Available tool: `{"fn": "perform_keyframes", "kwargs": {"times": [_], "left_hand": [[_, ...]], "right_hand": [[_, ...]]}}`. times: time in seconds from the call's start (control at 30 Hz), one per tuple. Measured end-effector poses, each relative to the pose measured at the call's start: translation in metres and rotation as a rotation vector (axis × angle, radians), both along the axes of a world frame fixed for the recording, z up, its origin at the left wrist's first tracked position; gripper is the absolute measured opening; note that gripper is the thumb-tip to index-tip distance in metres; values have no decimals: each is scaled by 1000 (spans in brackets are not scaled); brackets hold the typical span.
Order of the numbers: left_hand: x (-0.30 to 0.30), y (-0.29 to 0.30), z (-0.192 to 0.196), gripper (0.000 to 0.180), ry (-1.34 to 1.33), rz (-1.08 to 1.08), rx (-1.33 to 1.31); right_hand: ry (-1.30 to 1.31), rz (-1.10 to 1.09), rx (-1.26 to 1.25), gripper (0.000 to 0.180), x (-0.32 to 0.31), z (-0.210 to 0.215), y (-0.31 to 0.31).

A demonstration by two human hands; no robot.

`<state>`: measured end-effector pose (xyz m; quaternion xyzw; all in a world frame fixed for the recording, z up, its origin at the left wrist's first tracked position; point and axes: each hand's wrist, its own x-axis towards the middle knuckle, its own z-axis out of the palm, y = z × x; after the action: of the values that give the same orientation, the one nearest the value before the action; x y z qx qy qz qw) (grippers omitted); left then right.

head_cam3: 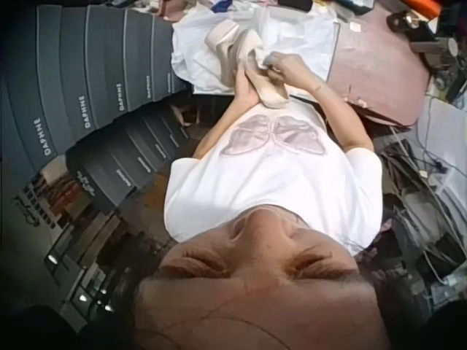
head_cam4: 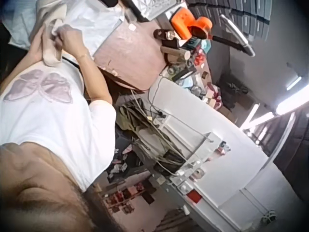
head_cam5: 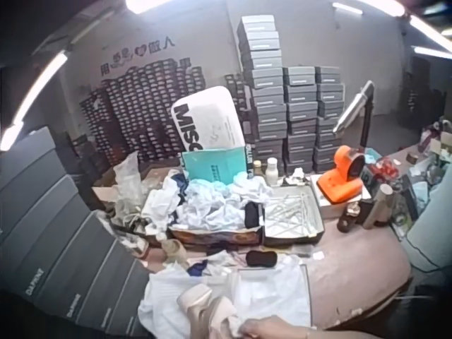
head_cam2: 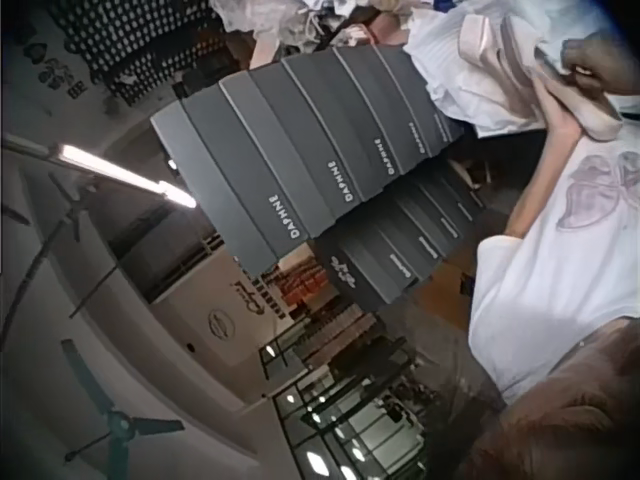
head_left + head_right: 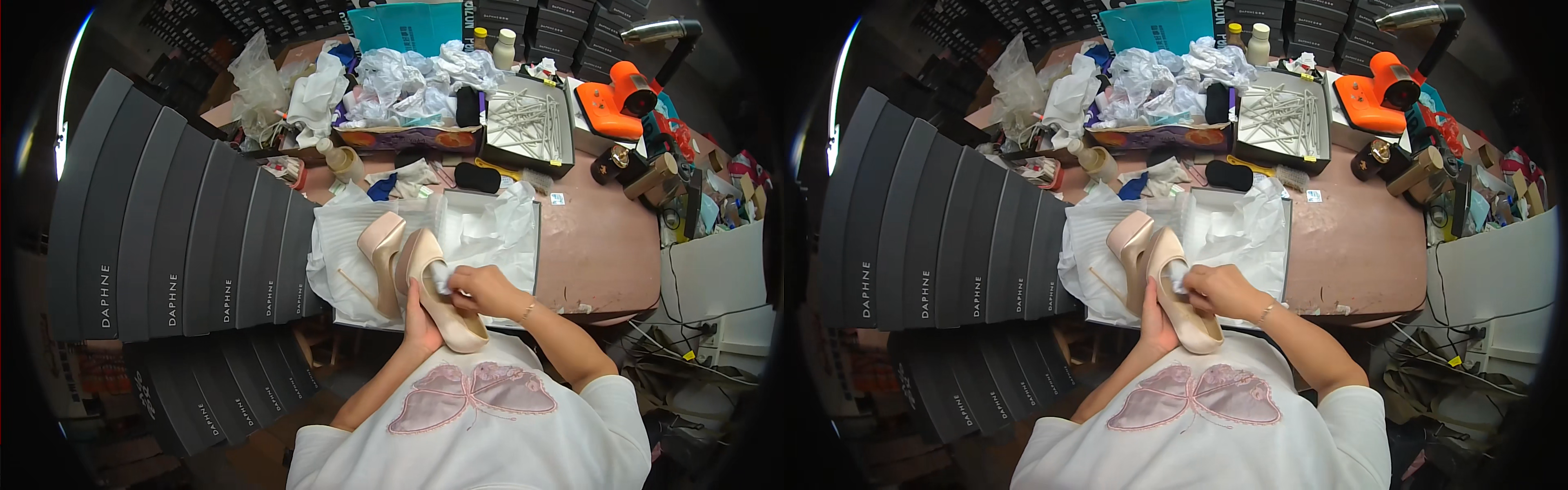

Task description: Inspecting and packaging high-heeled shoes into brand-named boxes.

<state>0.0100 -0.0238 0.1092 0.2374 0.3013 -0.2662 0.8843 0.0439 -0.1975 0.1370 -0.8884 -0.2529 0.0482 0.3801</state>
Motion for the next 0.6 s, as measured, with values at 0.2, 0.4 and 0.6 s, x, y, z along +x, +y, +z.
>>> {"fn": "perform_keyframes", "kwargs": {"times": [0.2,0.4,0.6], "left_hand": [[8,-5,8,69,-27,10,121],[-2,-24,17,74,-81,-93,46],[-2,-23,24,77,-119,-121,16]], "right_hand": [[-36,-228,-111,20,5,-3,-19],[-208,-10,-412,14,10,-16,25],[-356,67,-368,16,12,-35,20]]}}
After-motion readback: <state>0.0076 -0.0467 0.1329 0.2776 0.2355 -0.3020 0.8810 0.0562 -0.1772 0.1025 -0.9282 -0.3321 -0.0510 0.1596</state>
